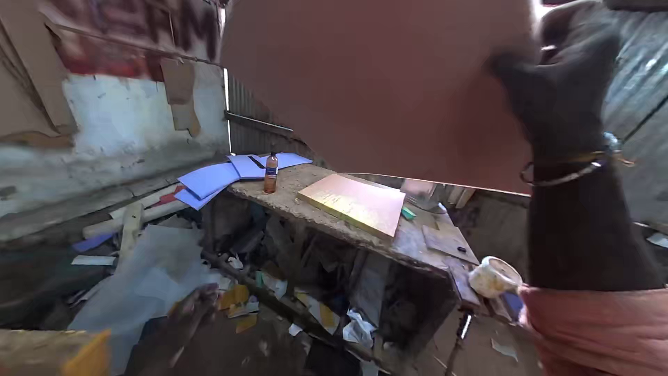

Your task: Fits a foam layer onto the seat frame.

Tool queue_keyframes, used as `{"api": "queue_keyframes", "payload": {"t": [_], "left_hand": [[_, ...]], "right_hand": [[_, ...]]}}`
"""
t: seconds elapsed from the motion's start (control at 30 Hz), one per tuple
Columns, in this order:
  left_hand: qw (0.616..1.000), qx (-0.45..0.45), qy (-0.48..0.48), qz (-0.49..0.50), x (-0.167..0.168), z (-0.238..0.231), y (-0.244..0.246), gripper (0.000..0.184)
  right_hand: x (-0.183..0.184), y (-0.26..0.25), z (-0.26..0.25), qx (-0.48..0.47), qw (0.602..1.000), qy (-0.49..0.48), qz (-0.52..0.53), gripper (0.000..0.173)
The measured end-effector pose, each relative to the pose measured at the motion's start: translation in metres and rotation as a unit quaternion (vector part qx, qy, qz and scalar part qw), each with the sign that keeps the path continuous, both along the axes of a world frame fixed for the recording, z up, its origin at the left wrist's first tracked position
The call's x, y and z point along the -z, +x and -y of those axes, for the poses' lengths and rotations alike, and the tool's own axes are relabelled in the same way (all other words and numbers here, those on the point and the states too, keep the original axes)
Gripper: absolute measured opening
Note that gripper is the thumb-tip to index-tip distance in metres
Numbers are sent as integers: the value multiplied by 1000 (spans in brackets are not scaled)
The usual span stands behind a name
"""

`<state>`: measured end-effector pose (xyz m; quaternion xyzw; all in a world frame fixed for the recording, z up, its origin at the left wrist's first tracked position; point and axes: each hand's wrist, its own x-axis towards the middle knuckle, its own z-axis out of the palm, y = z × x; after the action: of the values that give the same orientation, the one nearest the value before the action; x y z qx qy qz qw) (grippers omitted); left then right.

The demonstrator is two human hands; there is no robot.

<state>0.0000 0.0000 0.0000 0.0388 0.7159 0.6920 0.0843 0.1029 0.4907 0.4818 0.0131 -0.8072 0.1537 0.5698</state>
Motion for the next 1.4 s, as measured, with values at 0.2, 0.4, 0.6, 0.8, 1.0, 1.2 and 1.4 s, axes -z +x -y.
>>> {"api": "queue_keyframes", "payload": {"t": [0.2,0.4,0.6,0.8,1.0,1.2,1.4], "left_hand": [[973,-39,44,-224,-163,75,-3,48],[906,-114,30,-405,-273,141,39,89],[867,-153,100,-463,-274,204,166,79],[847,-223,24,-482,-238,316,308,83],[819,-270,-89,-499,-223,425,469,82],[806,-309,-232,-448,-234,518,594,76],[772,-399,-303,-392,-227,628,653,75]], "right_hand": [[8,133,86,-158,971,-141,-111,49],[31,235,121,-214,946,-232,-71,31],[90,289,178,-254,929,-270,-18,16],[183,329,264,-319,882,-348,6,30],[313,406,374,-365,831,-417,56,40],[385,480,507,-381,776,-501,51,45],[412,521,633,-315,852,-406,102,47]]}}
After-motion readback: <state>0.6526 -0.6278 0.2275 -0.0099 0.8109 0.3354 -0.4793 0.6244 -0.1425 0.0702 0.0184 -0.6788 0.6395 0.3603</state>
